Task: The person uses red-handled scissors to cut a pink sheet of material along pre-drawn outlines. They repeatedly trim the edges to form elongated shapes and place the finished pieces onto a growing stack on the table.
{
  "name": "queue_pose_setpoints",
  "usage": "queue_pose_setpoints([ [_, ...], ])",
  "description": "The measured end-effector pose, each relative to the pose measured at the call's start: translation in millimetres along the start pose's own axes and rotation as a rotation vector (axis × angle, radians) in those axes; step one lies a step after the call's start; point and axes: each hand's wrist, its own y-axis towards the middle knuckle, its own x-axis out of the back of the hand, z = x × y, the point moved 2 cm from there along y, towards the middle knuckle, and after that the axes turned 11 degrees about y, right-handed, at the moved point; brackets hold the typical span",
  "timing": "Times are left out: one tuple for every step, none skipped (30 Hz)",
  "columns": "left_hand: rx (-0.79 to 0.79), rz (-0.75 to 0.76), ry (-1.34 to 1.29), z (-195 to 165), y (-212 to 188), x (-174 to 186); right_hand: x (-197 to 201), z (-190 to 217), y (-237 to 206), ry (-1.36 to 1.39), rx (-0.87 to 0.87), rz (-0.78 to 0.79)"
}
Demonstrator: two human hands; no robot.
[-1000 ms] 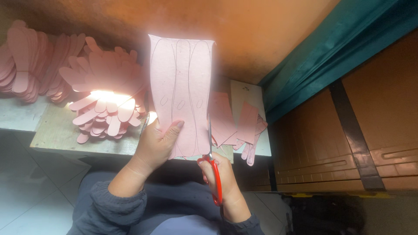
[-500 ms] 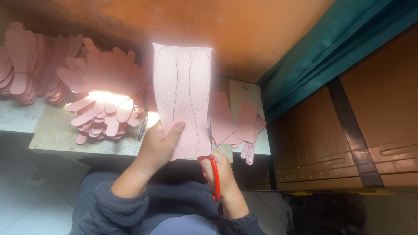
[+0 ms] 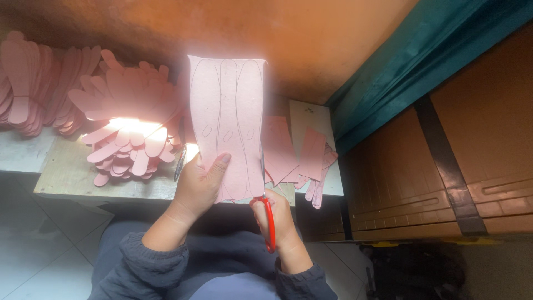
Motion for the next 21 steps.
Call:
queue_pose_setpoints([
  [0.022,0.004,-0.005,1.2,0.1,-0.2,-0.5,-1.9,0.1,0.005,-0.003,-0.003],
  [0.044,0.007,-0.009,2.3,0.2,-0.4,-0.8,-3.4,0.3,0.011,-0.006,-0.006],
  [0.037,0.006,-0.016,2.7,0.2,-0.5,-0.9,-4.4,0.5,0.014,-0.005,-0.004],
  [0.029,0.005,-0.022,3.1,0.3,-0.7,-1.1,-5.2,0.6,0.018,-0.004,-0.001],
  [0.022,0.004,-0.029,3.3,0.2,-0.7,-1.3,-5.5,0.8,0.021,-0.004,0.001],
  [0.028,0.003,-0.023,3.9,0.1,-0.6,-1.5,-6.2,1.1,0.028,-0.014,0.001],
  [0.032,0.001,-0.017,4.1,0.1,0.1,-2.0,-6.3,1.4,0.035,-0.024,0.0],
  [0.037,-0.001,-0.012,4.4,0.1,0.7,-2.4,-6.3,1.8,0.042,-0.034,0.0],
  [0.043,0.004,-0.015,5.0,0.1,0.6,-2.8,-6.5,2.0,0.037,-0.035,-0.007],
  [0.048,0.008,-0.019,5.1,0.6,0.8,-3.4,-5.9,2.6,0.032,-0.034,-0.014],
  [0.052,0.012,-0.022,5.5,1.2,0.8,-3.9,-5.5,3.3,0.026,-0.032,-0.021],
  [0.052,0.027,-0.02,5.8,1.9,0.7,-4.7,-5.1,3.5,0.029,-0.028,-0.021],
  [0.049,0.041,-0.018,6.1,3.1,0.6,-5.4,-4.5,4.2,0.032,-0.022,-0.019],
  [0.048,0.054,-0.016,6.5,3.8,0.4,-6.3,-4.2,4.5,0.034,-0.016,-0.017],
  [0.05,0.051,-0.027,7.0,4.0,0.1,-6.7,-4.9,4.7,0.056,-0.053,-0.026],
  [0.05,0.046,-0.036,7.4,4.1,-0.2,-7.2,-5.7,5.5,0.077,-0.088,-0.034],
  [0.048,0.043,-0.045,7.9,4.8,-0.5,-7.6,-6.9,6.8,0.1,-0.12,-0.043],
  [0.041,0.036,-0.047,8.2,5.5,-0.6,-7.4,-7.7,7.6,0.098,-0.117,-0.039],
  [0.037,0.03,-0.049,8.7,5.3,-1.1,-6.7,-9.3,7.1,0.095,-0.117,-0.036],
  [0.034,0.024,-0.052,9.2,5.2,-1.5,-6.3,-11.5,6.8,0.092,-0.118,-0.033],
  [0.042,0.012,-0.062,9.7,5.1,-2.4,-6.1,-14.0,7.2,0.12,-0.103,-0.042],
])
